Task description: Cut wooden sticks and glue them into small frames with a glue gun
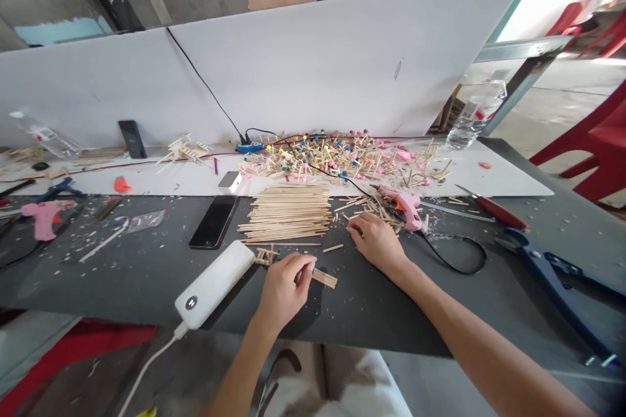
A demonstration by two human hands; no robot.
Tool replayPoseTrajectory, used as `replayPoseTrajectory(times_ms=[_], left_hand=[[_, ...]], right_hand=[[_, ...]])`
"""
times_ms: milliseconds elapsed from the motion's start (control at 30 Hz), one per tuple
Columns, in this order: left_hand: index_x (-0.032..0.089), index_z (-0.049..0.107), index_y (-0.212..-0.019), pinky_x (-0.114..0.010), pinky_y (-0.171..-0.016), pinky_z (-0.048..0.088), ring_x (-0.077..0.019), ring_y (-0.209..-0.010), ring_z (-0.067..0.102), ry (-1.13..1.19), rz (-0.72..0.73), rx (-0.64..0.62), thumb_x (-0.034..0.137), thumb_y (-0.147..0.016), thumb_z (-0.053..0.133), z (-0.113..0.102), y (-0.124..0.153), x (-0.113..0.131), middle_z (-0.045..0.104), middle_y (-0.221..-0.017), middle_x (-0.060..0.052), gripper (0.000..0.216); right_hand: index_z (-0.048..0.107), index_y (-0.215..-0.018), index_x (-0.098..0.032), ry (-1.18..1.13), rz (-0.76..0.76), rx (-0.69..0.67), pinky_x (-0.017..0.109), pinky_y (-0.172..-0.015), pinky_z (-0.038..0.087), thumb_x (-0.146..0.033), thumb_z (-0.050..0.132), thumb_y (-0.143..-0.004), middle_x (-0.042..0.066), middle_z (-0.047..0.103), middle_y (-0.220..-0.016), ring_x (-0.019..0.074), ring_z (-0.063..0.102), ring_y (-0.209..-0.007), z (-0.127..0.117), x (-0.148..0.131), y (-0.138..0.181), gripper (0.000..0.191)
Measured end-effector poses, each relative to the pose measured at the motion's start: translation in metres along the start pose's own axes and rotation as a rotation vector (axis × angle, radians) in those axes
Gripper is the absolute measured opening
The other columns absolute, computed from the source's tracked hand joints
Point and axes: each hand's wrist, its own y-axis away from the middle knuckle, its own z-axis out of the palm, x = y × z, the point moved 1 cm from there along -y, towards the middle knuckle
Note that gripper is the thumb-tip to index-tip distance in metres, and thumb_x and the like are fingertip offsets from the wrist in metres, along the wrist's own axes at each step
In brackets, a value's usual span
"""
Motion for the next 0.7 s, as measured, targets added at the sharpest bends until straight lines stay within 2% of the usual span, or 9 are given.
replayPoseTrajectory(times_ms=[100, 300, 467, 600, 700], left_hand=[[0.019, 0.067, -0.102, -0.023, -0.061, 0.046, -0.0130, -0.064, 0.061, 0.012, 0.007, -0.007, 0.020, -0.098, 0.050, 0.000, 0.000, 0.000, 0.070, -0.085, -0.006, 0.018], [0.019, 0.068, -0.100, -0.023, -0.057, 0.043, -0.0112, -0.057, 0.056, -0.009, 0.026, 0.007, 0.021, -0.098, 0.050, -0.006, -0.009, 0.009, 0.071, -0.082, -0.004, 0.018], [0.021, 0.070, -0.098, -0.023, -0.060, 0.044, -0.0129, -0.064, 0.061, -0.010, 0.055, -0.111, 0.022, -0.097, 0.051, -0.018, -0.045, 0.024, 0.071, -0.080, -0.003, 0.019], [0.019, 0.071, -0.096, -0.024, -0.062, 0.046, -0.0148, -0.068, 0.063, -0.024, 0.115, -0.052, 0.023, -0.097, 0.050, -0.018, -0.082, 0.022, 0.073, -0.083, -0.005, 0.022], [0.018, 0.071, -0.099, -0.025, -0.064, 0.048, -0.0154, -0.071, 0.065, -0.015, 0.163, 0.023, 0.024, -0.097, 0.050, -0.011, -0.096, 0.010, 0.074, -0.090, -0.006, 0.022]], right_hand=[[0.064, -0.100, -0.016, 0.031, 0.001, -0.015, 0.026, -0.069, 0.042, -0.022, 0.043, -0.099, 0.010, 0.063, -0.103, 0.0190, 0.063, -0.086, 0.001, 0.000, 0.000, 0.021], [0.060, -0.096, -0.016, -0.137, 0.094, 0.073, 0.028, -0.070, 0.042, -0.020, 0.043, -0.097, 0.010, 0.068, -0.095, 0.0210, 0.063, -0.082, -0.001, 0.010, 0.000, 0.017], [0.064, -0.088, -0.019, -0.292, 0.160, 0.148, 0.027, -0.066, 0.043, -0.024, 0.051, -0.091, 0.004, 0.071, -0.079, 0.0177, 0.062, -0.069, -0.008, 0.010, 0.002, 0.014], [0.069, -0.087, -0.020, -0.363, 0.255, 0.254, 0.027, -0.058, 0.041, -0.031, 0.058, -0.085, 0.001, 0.066, -0.067, 0.0158, 0.055, -0.055, -0.012, 0.014, 0.005, 0.016], [0.071, -0.102, -0.017, -0.261, 0.244, 0.351, 0.030, -0.061, 0.044, -0.027, 0.056, -0.086, 0.007, 0.071, -0.086, 0.0154, 0.054, -0.056, -0.015, 0.018, 0.006, 0.024]])
